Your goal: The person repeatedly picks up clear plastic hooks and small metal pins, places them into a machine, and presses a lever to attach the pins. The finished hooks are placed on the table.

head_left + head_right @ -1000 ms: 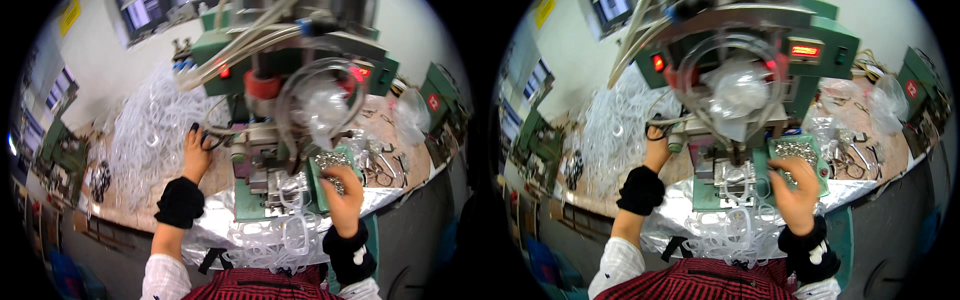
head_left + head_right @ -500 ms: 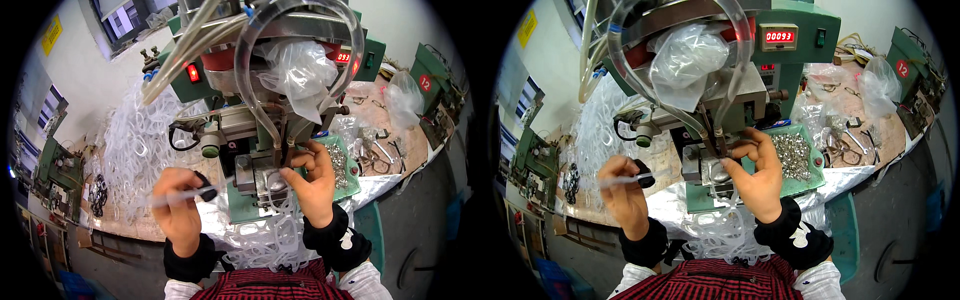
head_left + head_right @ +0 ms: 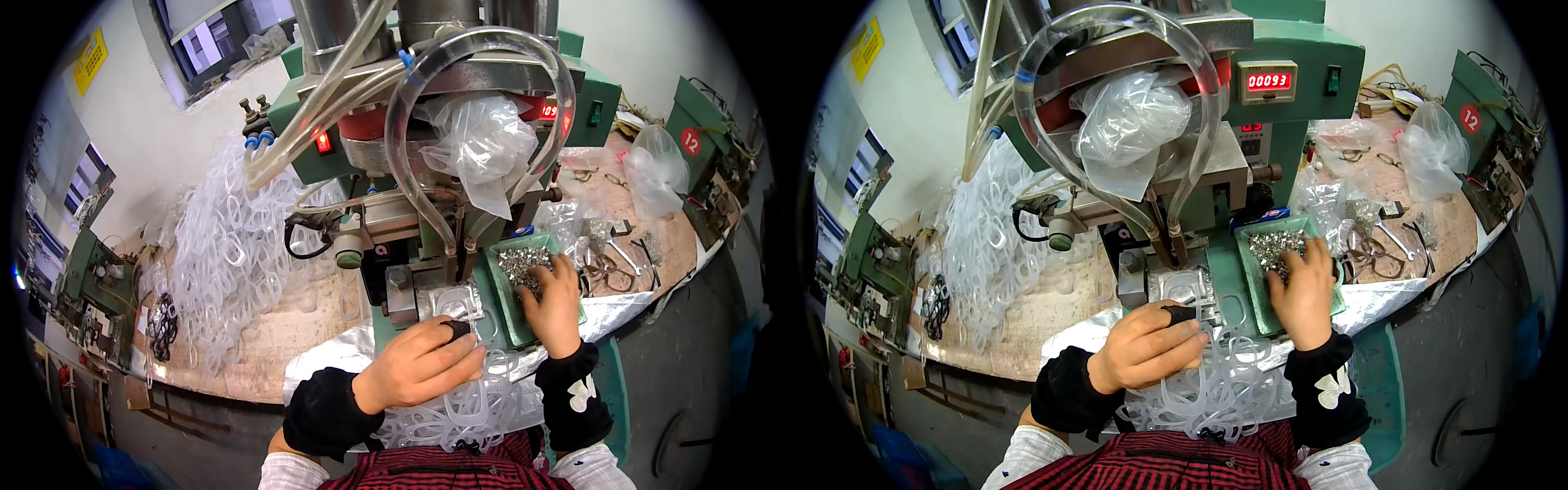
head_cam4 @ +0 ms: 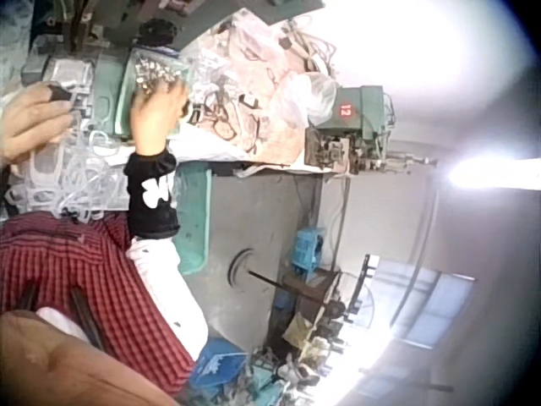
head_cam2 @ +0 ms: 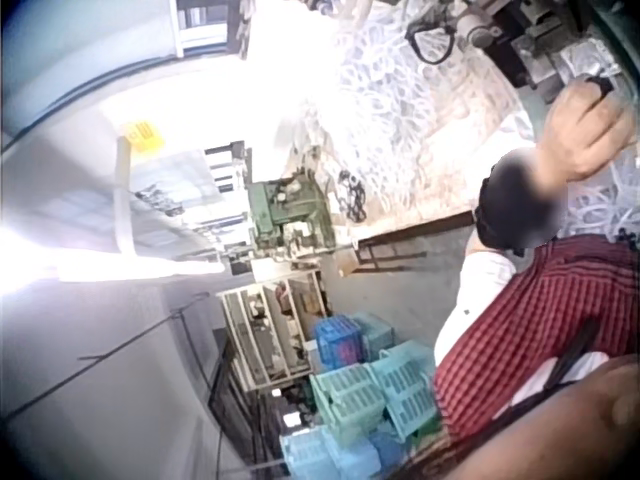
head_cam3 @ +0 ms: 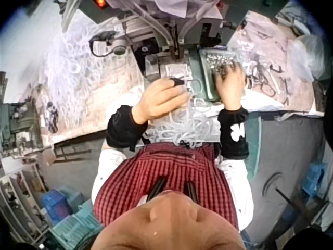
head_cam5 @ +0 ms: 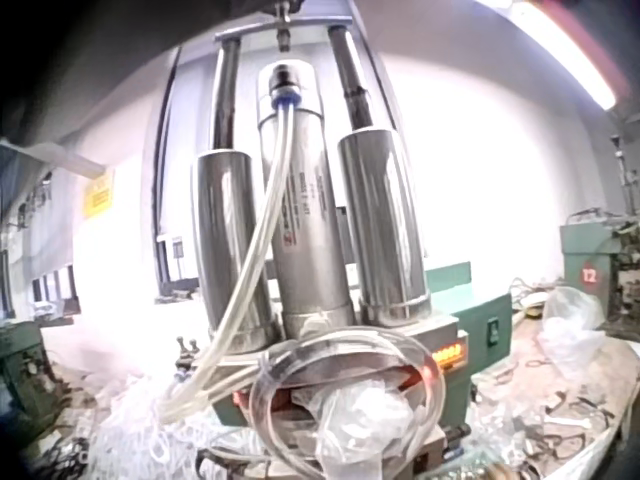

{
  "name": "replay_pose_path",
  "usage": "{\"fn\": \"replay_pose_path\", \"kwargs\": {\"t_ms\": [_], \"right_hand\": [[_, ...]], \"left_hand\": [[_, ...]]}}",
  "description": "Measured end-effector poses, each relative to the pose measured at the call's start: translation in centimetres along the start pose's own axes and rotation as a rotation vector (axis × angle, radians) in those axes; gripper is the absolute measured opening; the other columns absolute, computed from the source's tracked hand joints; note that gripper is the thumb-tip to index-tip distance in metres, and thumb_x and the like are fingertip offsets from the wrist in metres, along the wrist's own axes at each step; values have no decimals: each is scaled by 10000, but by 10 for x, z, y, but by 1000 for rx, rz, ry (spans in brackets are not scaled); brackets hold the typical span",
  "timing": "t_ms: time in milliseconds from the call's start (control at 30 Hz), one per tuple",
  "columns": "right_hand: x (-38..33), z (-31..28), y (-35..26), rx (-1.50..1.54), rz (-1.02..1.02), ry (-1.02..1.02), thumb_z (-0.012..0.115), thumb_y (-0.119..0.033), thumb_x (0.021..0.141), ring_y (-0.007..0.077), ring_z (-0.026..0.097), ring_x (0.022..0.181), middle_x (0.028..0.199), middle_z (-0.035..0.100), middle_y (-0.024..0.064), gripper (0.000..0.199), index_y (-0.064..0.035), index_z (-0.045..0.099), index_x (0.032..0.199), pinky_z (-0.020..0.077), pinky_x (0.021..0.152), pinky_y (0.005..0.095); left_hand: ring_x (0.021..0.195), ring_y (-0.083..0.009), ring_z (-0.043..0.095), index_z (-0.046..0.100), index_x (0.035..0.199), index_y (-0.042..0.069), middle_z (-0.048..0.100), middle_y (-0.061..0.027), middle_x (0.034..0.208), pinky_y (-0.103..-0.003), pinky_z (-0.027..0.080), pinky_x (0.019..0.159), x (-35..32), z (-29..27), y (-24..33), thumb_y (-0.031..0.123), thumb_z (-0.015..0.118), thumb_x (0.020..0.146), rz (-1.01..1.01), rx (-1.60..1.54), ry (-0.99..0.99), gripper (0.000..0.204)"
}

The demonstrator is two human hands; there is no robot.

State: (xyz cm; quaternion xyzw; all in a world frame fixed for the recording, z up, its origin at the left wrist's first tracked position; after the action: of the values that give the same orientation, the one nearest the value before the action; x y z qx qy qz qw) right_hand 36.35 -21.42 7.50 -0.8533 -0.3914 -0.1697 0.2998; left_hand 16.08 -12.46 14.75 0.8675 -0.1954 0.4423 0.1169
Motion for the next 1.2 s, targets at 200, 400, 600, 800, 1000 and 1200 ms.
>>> {"fn": "replay_pose_path", "kwargs": {"t_ms": [200, 400, 600, 800, 1000, 1200], "right_hand": [[-10, 17, 27, 76, 18, 90, 731, -90, 738, 402, 519, 1191, 1184, 600, 200, 131, -40, 682, 848, 427, 980, 462], [38, 44, -13, 25, -173, 11, 721, -108, 731, 361, 551, 1050, 1050, 588, 149, 162, -57, 648, 866, 488, 787, 468], [8, 26, 2, 309, 0, 103, 687, -66, 755, 365, 604, 848, 877, 648, 154, 152, -28, 643, 896, 473, 746, 449], [-40, 23, 87, 1118, 538, 221, 632, 0, 899, 69, 558, 844, 928, 619, 19, 155, -12, 612, 1053, 442, 757, 212], [-5, 51, 52, 998, 471, 85, 623, -34, 916, 114, 601, 923, 1002, 669, 43, 150, 12, 670, 1050, 455, 841, 235], [-18, 36, 46, 863, 456, 37, 671, -19, 872, 104, 607, 863, 952, 669, 22, 157, 18, 670, 1024, 466, 796, 234]], "left_hand": [[745, -239, 564, 717, 982, 1, 651, -97, 997, -407, 577, 747, -1, 5, 4, 125, 800, 727, -93, -29, 3, 296], [800, -232, 565, 701, 1046, 26, 657, -80, 1033, -408, 569, 781, 2, 5, 3, 114, 783, 743, -124, -14, -50, 327], [1095, -260, 600, 713, 1104, 198, 635, -57, 1270, -485, 376, 1080, -29, -11, 12, 193, 763, 768, -282, 121, -48, 340], [1150, -320, 555, 692, 1000, 116, 634, -112, 1227, -444, 369, 1028, -133, -103, -46, 72, 715, 775, -879, 676, 206, 231], [1206, -384, 485, 692, 960, 54, 579, -147, 1284, -485, 339, 1043, -148, -125, -133, 133, 745, 757, -903, 938, 33, 225], [1225, -448, 438, 732, 800, 71, 500, -228, 1379, -588, 251, 1099, -209, -78, -189, 181, 739, 734, -960, 1171, -292, 129]]}}
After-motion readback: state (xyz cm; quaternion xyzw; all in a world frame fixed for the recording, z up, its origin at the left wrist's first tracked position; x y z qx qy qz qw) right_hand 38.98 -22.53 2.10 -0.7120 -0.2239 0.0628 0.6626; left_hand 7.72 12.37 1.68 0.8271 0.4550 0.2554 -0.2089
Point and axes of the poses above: each hand's wrist, its own x-axis towards the middle knuckle, its own z-axis out of the palm, y = z × x, the point moved 7 cm from there along x, towards the middle knuckle
